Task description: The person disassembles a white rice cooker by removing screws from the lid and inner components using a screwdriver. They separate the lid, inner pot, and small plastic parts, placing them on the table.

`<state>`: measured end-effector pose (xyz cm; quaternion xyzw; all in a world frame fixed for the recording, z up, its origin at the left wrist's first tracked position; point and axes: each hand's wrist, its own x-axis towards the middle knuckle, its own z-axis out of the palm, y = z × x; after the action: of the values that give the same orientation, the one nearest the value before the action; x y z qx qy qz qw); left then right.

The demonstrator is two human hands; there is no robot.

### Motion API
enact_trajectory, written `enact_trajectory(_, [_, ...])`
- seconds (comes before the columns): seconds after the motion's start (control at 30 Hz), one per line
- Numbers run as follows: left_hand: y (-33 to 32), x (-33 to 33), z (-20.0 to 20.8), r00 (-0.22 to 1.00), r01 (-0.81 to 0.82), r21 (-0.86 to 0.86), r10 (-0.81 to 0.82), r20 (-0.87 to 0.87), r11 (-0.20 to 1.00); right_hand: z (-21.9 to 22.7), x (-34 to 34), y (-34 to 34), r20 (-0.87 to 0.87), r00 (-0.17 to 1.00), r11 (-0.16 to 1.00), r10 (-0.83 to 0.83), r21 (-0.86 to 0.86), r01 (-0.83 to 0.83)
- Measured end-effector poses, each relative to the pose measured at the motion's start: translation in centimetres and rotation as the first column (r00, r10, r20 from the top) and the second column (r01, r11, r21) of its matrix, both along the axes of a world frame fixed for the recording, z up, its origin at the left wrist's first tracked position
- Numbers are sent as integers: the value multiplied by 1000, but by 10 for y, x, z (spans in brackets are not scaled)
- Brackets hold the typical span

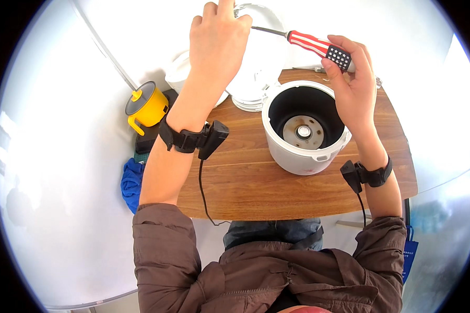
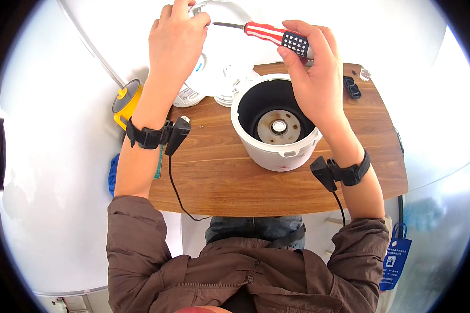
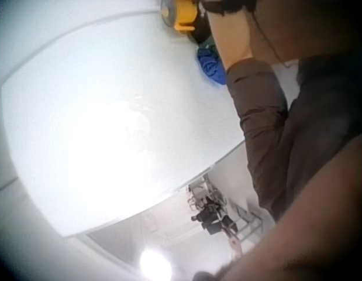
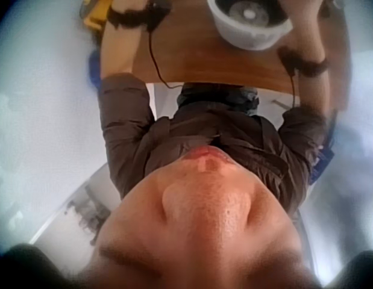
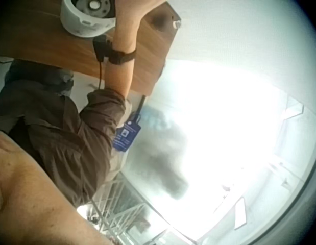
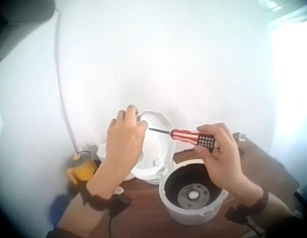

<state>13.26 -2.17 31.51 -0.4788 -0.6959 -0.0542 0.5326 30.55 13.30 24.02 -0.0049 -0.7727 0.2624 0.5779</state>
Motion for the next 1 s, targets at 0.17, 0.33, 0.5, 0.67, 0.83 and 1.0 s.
enact_trajectory(0.17, [0,-6,-2,998,61,39,-62,9,997,1,-3,0,-4,999,999,37,-33,-37])
enact_trajectory(0.33, [2,-4,-2,995,94,60,-96,29,994,-2,-9,0,-25,999,999,36,-22,-37])
enact_trajectory(0.5, [3,-6,-3,946,289,251,-316,72,924,-3,-15,2,-34,999,999,34,-39,-36])
enact_trajectory(0.67, [-6,-22,-1,367,366,744,-821,437,559,-7,-15,7,-42,998,998,42,-49,-44])
enact_trajectory(0.83, [-29,-82,-3,-81,178,930,-937,339,321,-4,-13,3,-44,999,999,27,-46,-29])
enact_trajectory(1.0, [-24,-96,-29,-189,62,860,-840,509,507,-4,-13,4,-45,999,999,25,-40,-27])
